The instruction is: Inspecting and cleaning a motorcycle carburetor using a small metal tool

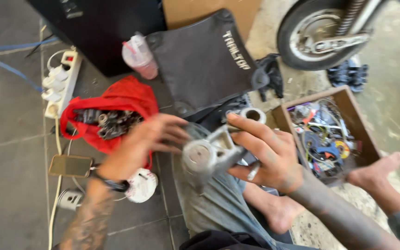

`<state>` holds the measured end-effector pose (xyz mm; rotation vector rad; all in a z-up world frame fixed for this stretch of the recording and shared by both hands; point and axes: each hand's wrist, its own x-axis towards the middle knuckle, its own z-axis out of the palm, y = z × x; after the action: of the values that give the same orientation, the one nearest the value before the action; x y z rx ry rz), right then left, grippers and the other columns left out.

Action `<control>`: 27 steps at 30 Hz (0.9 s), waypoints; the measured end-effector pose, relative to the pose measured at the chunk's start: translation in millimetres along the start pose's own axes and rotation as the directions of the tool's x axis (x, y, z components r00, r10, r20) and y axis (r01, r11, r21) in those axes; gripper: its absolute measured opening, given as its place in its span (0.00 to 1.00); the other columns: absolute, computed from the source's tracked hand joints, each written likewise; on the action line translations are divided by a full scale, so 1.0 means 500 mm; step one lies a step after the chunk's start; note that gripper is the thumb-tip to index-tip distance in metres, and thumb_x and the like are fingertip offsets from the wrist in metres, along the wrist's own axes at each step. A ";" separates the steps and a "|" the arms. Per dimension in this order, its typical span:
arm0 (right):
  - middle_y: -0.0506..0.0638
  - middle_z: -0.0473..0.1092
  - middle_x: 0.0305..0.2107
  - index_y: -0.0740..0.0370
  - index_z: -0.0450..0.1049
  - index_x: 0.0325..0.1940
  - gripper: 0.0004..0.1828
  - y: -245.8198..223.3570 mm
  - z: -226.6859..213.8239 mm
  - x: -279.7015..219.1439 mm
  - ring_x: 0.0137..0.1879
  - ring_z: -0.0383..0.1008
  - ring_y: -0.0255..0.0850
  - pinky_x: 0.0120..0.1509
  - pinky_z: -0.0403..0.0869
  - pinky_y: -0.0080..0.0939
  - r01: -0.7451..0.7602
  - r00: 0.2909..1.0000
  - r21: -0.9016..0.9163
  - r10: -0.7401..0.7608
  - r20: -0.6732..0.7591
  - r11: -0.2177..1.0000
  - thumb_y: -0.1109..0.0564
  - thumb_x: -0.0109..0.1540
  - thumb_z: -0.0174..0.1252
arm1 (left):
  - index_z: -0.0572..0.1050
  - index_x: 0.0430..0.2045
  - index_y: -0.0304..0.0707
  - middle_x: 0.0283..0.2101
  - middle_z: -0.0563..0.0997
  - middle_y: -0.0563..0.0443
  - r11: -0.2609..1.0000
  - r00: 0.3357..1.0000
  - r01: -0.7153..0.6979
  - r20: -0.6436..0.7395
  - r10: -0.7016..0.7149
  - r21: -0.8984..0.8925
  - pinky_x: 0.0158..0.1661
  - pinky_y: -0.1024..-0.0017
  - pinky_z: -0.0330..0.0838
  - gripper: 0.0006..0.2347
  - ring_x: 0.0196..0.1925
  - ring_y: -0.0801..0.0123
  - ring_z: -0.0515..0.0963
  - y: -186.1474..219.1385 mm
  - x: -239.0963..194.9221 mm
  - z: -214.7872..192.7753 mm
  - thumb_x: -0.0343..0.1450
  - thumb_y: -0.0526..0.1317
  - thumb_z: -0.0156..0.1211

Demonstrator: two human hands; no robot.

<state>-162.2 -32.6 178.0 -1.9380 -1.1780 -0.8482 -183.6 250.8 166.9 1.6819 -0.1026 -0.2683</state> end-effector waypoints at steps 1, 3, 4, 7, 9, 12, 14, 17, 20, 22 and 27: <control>0.64 0.77 0.49 0.62 0.76 0.46 0.20 -0.005 -0.041 -0.007 0.27 0.77 0.43 0.34 0.76 0.39 0.057 0.998 -0.038 -0.056 0.018 0.998 0.43 0.62 0.63 | 0.71 0.61 0.32 0.52 0.79 0.36 0.978 0.969 0.153 0.215 -0.120 -0.141 0.53 0.53 0.75 0.33 0.56 0.56 0.77 0.000 0.018 0.061 0.72 0.62 0.40; 0.66 0.77 0.48 0.63 0.76 0.44 0.17 -0.021 -0.118 -0.021 0.24 0.76 0.43 0.32 0.75 0.41 0.105 0.994 -0.106 -0.101 0.040 0.989 0.46 0.62 0.64 | 0.67 0.68 0.35 0.60 0.75 0.32 0.918 0.867 0.325 0.460 -0.193 -0.226 0.59 0.48 0.68 0.42 0.63 0.51 0.72 -0.033 0.048 0.198 0.68 0.71 0.39; 0.66 0.77 0.47 0.61 0.76 0.44 0.12 -0.032 -0.154 -0.027 0.23 0.74 0.45 0.32 0.75 0.40 0.147 0.987 -0.151 -0.136 0.085 0.978 0.51 0.63 0.61 | 0.65 0.69 0.35 0.61 0.75 0.31 0.806 0.795 0.408 0.601 -0.082 -0.429 0.60 0.49 0.68 0.41 0.63 0.51 0.73 -0.065 0.060 0.274 0.71 0.71 0.37; 0.65 0.74 0.53 0.58 0.70 0.45 0.04 -0.044 -0.251 -0.086 0.23 0.68 0.42 0.31 0.71 0.39 0.254 0.942 -0.303 -0.163 0.294 0.918 0.59 0.67 0.52 | 0.67 0.58 0.38 0.47 0.73 0.46 0.578 0.613 0.568 0.770 0.177 -0.586 0.47 0.64 0.67 0.30 0.48 0.66 0.73 -0.120 0.091 0.417 0.75 0.65 0.43; 0.63 0.70 0.59 0.56 0.65 0.48 0.04 -0.046 -0.303 -0.125 0.25 0.65 0.37 0.30 0.69 0.38 0.318 0.888 -0.396 -0.123 0.443 0.861 0.62 0.70 0.47 | 0.71 0.45 0.40 0.33 0.72 0.62 0.520 0.500 0.635 0.817 0.287 -0.571 0.33 0.78 0.66 0.21 0.33 0.81 0.72 -0.109 0.101 0.465 0.76 0.60 0.52; 0.62 0.68 0.61 0.53 0.64 0.48 0.05 -0.048 -0.355 -0.155 0.24 0.61 0.37 0.28 0.65 0.39 0.344 0.855 -0.491 -0.051 0.516 0.800 0.62 0.70 0.48 | 0.72 0.44 0.16 0.41 0.81 0.21 0.193 0.346 0.895 0.898 0.272 -0.403 0.42 0.55 0.83 0.24 0.41 0.42 0.85 -0.082 0.105 0.514 0.75 0.51 0.62; 0.68 0.63 0.64 0.53 0.64 0.46 0.08 -0.048 -0.378 -0.164 0.23 0.64 0.34 0.31 0.71 0.39 0.165 0.871 -0.514 0.120 0.476 0.842 0.66 0.68 0.49 | 0.71 0.53 0.22 0.39 0.81 0.28 0.227 0.316 0.907 0.930 0.185 -0.354 0.46 0.55 0.78 0.30 0.39 0.45 0.83 -0.109 0.113 0.554 0.78 0.60 0.49; 0.69 0.53 0.71 0.60 0.60 0.66 0.19 -0.016 -0.422 -0.182 0.71 0.56 0.89 0.70 0.74 0.65 0.074 0.843 -0.490 0.208 0.496 0.869 0.57 0.70 0.46 | 0.67 0.65 0.28 0.60 0.77 0.38 0.181 0.336 0.902 0.901 0.274 -0.392 0.46 0.49 0.80 0.31 0.43 0.42 0.84 -0.127 0.148 0.608 0.79 0.60 0.47; 0.67 0.50 0.75 0.58 0.49 0.77 0.44 0.015 -0.492 -0.210 0.59 0.80 0.41 0.26 0.74 0.27 -0.083 0.770 -0.529 0.392 0.504 0.844 0.30 0.67 0.52 | 0.64 0.68 0.24 0.62 0.74 0.31 0.255 0.320 0.881 0.899 0.300 -0.398 0.49 0.58 0.79 0.32 0.45 0.45 0.84 -0.108 0.184 0.608 0.78 0.57 0.48; 0.63 0.60 0.70 0.58 0.54 0.74 0.46 0.001 -0.533 -0.218 0.60 0.80 0.41 0.35 0.76 0.32 -0.203 0.788 -0.579 0.483 0.382 0.789 0.35 0.61 0.63 | 0.66 0.65 0.28 0.57 0.78 0.34 0.260 0.380 0.839 0.858 0.347 -0.477 0.51 0.57 0.79 0.28 0.47 0.48 0.84 -0.106 0.198 0.603 0.78 0.54 0.53; 0.62 0.76 0.55 0.73 0.68 0.61 0.26 -0.011 -0.596 -0.211 0.58 0.81 0.49 0.53 0.80 0.42 -0.481 0.735 -0.567 0.660 0.155 0.669 0.57 0.61 0.60 | 0.64 0.58 0.32 0.50 0.79 0.40 0.257 0.570 0.695 0.732 0.373 -0.672 0.50 0.61 0.80 0.25 0.49 0.55 0.83 -0.126 0.197 0.527 0.74 0.51 0.63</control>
<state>-257.1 -324.7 253.4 -2.7683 -0.4276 -0.4741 -155.9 -17.2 65.0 0.0980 -0.3423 -1.0942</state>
